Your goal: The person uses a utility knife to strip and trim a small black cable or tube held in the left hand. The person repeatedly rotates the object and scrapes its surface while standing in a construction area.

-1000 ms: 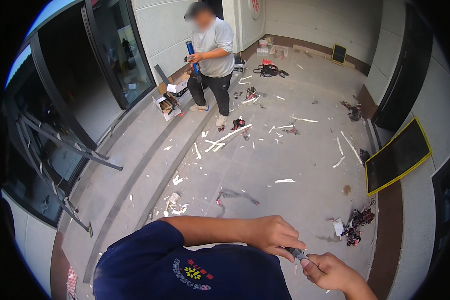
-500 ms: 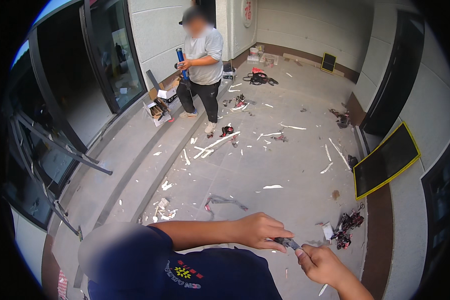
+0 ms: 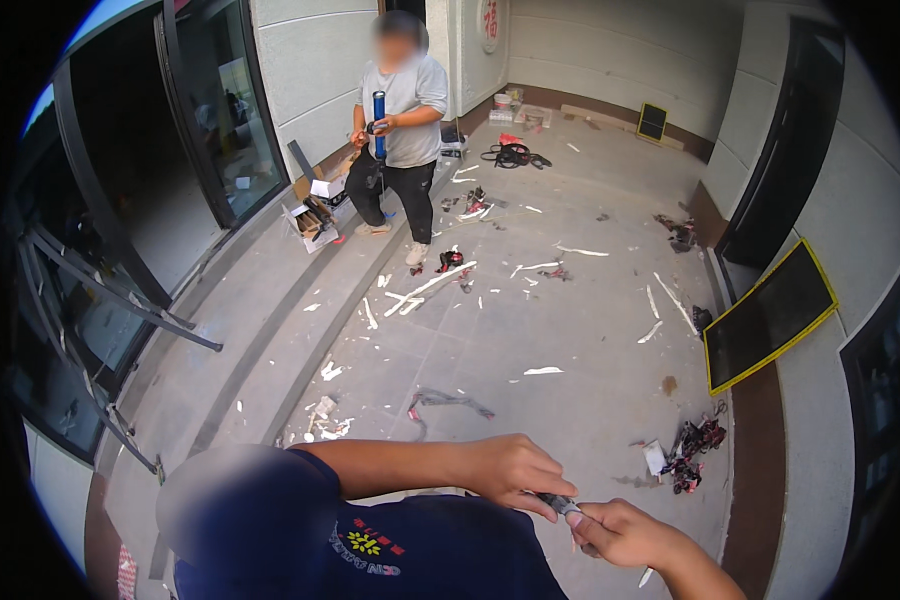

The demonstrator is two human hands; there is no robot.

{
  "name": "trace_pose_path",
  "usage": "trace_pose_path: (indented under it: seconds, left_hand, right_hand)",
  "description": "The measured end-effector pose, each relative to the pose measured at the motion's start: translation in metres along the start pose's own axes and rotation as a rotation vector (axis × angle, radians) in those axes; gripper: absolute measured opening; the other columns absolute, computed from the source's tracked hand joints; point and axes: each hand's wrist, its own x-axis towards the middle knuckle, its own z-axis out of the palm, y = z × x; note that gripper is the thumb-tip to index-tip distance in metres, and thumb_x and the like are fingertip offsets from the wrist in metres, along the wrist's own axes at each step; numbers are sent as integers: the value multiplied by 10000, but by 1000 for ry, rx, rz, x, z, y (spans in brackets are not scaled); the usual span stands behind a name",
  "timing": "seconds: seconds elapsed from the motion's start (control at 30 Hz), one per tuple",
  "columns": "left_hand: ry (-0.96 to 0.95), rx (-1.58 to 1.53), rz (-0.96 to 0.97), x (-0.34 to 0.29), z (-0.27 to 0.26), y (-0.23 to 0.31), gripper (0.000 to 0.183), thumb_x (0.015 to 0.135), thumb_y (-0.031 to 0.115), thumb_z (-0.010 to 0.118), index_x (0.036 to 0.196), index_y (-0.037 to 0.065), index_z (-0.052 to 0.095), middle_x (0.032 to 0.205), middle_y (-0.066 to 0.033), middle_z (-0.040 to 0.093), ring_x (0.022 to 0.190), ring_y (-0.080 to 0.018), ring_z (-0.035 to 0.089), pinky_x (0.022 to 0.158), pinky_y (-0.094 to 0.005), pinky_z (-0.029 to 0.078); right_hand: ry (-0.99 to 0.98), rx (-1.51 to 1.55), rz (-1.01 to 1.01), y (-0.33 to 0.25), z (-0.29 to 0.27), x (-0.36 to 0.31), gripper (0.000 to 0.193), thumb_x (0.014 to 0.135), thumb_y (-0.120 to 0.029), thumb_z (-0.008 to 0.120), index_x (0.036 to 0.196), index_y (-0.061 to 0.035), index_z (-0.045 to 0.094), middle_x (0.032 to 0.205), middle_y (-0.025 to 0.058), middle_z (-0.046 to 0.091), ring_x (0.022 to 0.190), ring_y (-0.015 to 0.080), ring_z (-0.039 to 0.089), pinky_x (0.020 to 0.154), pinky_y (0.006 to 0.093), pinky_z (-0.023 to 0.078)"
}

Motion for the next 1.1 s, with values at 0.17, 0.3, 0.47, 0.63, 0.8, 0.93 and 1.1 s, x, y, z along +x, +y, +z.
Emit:
trace_pose_path:
  seconds: [0.17,0.3,0.47,0.63,0.8,0.93,1.1]
  left_hand:
    - [-6,26,-10,-8,7,2,378,952,343,841,1209,81,751,777,-55,614,658,-278,650,559,-395,493]
    - [67,18,-104,-11,2,6,386,941,352,854,1193,75,763,780,-56,633,644,-272,654,559,-384,502]
    - [79,18,-97,-7,4,7,410,919,340,878,1205,67,772,774,-58,646,620,-254,647,552,-371,503]
    - [42,88,-18,-16,-2,11,421,888,312,904,1206,64,782,765,-37,645,612,-217,646,520,-345,493]
    - [-11,127,29,-9,-5,8,410,901,319,893,1198,58,784,767,-38,647,614,-220,652,520,-345,500]
    - [-11,129,15,-12,0,6,399,914,324,882,1193,55,783,768,-43,649,616,-227,660,524,-350,510]
    - [40,162,-21,-16,2,8,407,918,336,878,1200,60,779,768,-50,647,613,-243,656,531,-361,514]
  right_hand:
    - [121,-439,-112,3,8,-2,422,1146,-342,564,884,-34,687,635,88,613,599,249,604,629,397,501]
    - [247,-481,-112,-7,11,-8,415,1145,-320,567,862,-31,659,643,81,621,589,234,606,610,401,497]
    - [165,51,-31,-2,19,-11,422,1184,-306,507,873,-37,600,677,8,548,590,131,494,572,317,419]
    - [-54,210,72,-7,17,-5,472,1196,-377,462,893,-38,588,667,5,525,632,125,476,613,314,426]
    - [28,-137,-54,-9,18,-8,426,1165,-321,517,880,-13,588,641,116,559,594,287,537,629,424,468]
    - [161,-485,-160,-21,22,-13,371,1131,-279,552,879,-18,629,638,214,606,616,447,606,632,531,496]
    - [340,-786,-205,-19,32,-7,334,1094,-282,593,867,-42,646,585,198,617,584,474,643,579,573,516]
